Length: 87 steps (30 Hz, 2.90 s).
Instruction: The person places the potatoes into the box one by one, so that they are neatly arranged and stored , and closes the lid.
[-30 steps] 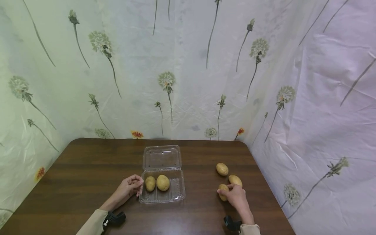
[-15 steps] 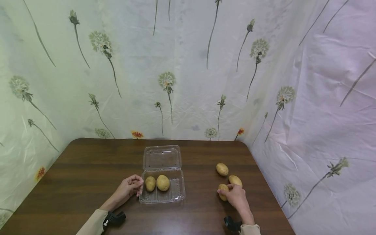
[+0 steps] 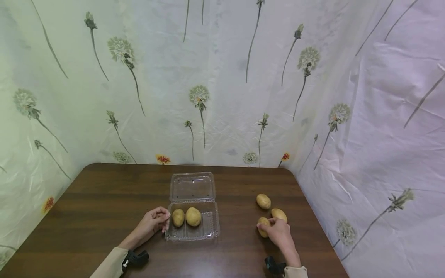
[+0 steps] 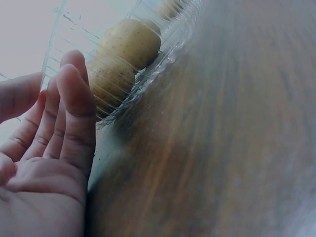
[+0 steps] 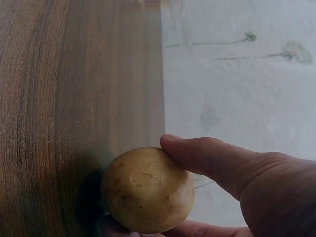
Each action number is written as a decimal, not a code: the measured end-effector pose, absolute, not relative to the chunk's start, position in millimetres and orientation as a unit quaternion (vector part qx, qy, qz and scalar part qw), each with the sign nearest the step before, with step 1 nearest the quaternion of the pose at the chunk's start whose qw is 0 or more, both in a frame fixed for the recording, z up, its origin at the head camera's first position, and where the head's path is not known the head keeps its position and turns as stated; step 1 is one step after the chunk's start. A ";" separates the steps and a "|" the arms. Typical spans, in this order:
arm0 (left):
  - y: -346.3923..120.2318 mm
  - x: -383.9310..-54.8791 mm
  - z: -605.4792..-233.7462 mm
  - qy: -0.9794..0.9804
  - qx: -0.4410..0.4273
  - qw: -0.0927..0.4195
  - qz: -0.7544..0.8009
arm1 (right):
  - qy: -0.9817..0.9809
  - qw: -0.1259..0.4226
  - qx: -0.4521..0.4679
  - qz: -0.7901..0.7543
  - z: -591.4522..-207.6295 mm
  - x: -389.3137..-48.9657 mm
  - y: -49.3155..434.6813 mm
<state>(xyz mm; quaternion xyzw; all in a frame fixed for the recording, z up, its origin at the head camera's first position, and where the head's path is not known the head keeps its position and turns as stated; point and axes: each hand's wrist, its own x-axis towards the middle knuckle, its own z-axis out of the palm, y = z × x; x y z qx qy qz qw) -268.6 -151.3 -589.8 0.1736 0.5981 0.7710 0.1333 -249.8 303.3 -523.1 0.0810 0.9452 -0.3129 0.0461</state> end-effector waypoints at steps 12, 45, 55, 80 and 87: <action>-150.7 -268.7 -589.5 0.598 0.170 0.136 0.772 | 0.943 0.029 0.083 -0.322 -519.1 -248.3 301.5; -151.3 -269.0 -589.1 0.598 0.176 0.138 0.770 | 0.942 -0.004 0.040 -0.334 -507.5 -253.2 278.2; -151.1 -268.5 -589.4 0.601 0.174 0.133 0.769 | 0.942 0.001 0.035 -0.334 -506.0 -255.7 271.9; -150.9 -269.0 -589.4 0.594 0.168 0.137 0.775 | 0.939 -0.019 0.023 -0.344 -504.0 -259.0 245.6; -150.6 -268.3 -588.1 0.596 0.174 0.136 0.772 | 0.936 -0.017 0.010 -0.350 -502.2 -261.3 234.3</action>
